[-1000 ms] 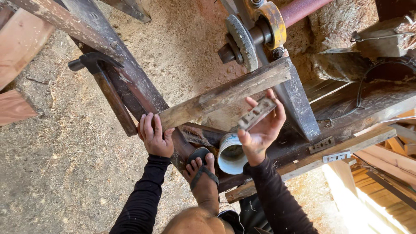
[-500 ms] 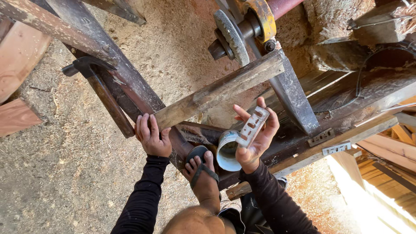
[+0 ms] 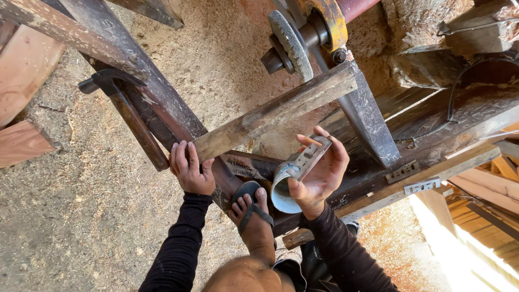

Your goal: The person uses a bench grinder to sharpen a small metal part, repeatedly pressing it against the spinning wheel. They also use a hammer to tap the part and adjust its position on the workbench.

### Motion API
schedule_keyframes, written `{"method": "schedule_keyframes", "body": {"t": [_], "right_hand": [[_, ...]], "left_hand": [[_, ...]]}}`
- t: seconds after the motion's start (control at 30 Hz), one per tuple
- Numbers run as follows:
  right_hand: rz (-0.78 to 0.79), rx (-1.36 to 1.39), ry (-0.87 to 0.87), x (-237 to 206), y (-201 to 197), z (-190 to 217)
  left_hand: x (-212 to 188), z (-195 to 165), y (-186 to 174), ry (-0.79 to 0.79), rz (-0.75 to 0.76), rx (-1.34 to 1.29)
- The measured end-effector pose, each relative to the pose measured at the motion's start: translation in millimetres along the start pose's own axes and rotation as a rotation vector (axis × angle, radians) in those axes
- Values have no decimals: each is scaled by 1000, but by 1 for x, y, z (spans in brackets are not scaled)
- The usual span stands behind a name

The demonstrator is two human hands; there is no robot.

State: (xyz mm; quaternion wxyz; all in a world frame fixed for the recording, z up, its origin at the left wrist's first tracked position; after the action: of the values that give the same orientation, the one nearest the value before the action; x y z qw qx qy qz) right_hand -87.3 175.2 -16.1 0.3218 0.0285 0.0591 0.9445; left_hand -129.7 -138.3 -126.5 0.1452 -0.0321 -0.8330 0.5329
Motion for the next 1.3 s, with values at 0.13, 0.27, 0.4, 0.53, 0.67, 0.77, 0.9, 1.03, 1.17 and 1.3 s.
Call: {"method": "schedule_keyframes", "body": {"t": [0.13, 0.27, 0.4, 0.53, 0.67, 0.77, 0.9, 1.03, 1.17, 1.3], "right_hand": [[10, 19, -20, 1, 4, 0], [-1, -120, -85, 6, 0, -8], [-13, -679, -176, 33, -10, -31], [48, -1007, -258, 66, -9, -61], [96, -1152, -301, 87, 0, -75], [121, -1133, -271, 94, 4, -78], [117, -1148, -258, 93, 8, -75], [126, -1186, -209, 90, 17, -78], [129, -1179, -234, 90, 31, -74], [66, -1201, -167, 95, 31, -71]], "left_hand": [[-1, 3, 1, -13, 2, 9], [0, 4, 1, -8, -3, 6], [1, 4, 0, 2, -8, 12], [3, 3, -1, -3, -1, 15], [9, 0, -5, 0, -6, 16], [14, -1, -10, -2, -14, -7], [18, 0, -14, 0, -8, -16], [23, 10, -18, -20, -2, 36], [19, 19, -21, -34, 2, 14], [15, 19, -25, -24, -2, -20]]}}
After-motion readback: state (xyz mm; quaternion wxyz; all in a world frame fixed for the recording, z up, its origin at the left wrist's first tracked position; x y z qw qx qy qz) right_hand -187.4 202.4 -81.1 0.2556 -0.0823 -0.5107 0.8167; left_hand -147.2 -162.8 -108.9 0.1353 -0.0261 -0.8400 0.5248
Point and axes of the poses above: each hand's wrist, its own x-axis towards the middle knuckle, its own y-axis out of the palm, z = x × y, the point moved 10 cm from there along x, towards the middle knuckle, and after that the axes turned 1 degree about x, right-handed, at the moved point
